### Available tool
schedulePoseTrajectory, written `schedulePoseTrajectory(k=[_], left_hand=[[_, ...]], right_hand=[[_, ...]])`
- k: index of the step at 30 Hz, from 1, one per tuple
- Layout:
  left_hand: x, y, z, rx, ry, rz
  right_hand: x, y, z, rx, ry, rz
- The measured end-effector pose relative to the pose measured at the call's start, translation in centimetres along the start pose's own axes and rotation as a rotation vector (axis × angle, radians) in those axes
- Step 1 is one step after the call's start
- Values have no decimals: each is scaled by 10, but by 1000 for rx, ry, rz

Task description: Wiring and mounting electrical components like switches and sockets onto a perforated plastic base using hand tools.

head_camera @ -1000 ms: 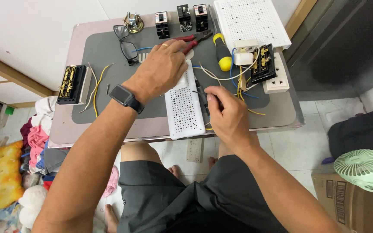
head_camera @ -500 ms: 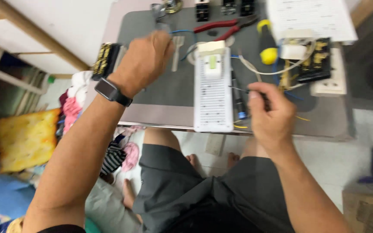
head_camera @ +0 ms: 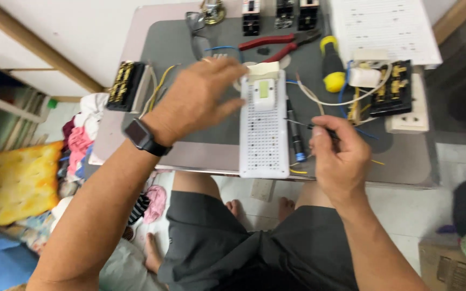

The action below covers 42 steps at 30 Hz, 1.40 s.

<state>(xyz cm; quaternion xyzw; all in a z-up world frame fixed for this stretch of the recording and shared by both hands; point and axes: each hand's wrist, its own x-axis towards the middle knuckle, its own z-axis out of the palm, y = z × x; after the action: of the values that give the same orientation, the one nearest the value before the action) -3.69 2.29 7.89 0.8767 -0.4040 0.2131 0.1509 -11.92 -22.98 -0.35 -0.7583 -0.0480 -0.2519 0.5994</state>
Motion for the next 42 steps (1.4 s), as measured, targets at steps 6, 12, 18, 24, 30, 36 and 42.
schedulePoseTrajectory(k=[6, 12, 18, 24, 30, 36, 42], left_hand=[[38, 33, 43, 463, -183, -183], [56, 65, 46, 232, -323, -552], [55, 54, 24, -270, -185, -821], [50, 43, 15, -496, -129, -850], [45, 37, 26, -71, -22, -467], [49, 40, 10, -249, 247, -502], [54, 44, 8, -753, 375, -659]], right_hand=[[4, -13, -3, -86, -32, -19], [7, -14, -4, -74, -175, -122], [9, -9, -4, -140, -215, -132], [8, -9, -2, -111, -228, -124], [10, -13, 1, -205, -267, -278], [10, -9, 1, -172, -278, -298], [8, -17, 0, -238, -258, -380]])
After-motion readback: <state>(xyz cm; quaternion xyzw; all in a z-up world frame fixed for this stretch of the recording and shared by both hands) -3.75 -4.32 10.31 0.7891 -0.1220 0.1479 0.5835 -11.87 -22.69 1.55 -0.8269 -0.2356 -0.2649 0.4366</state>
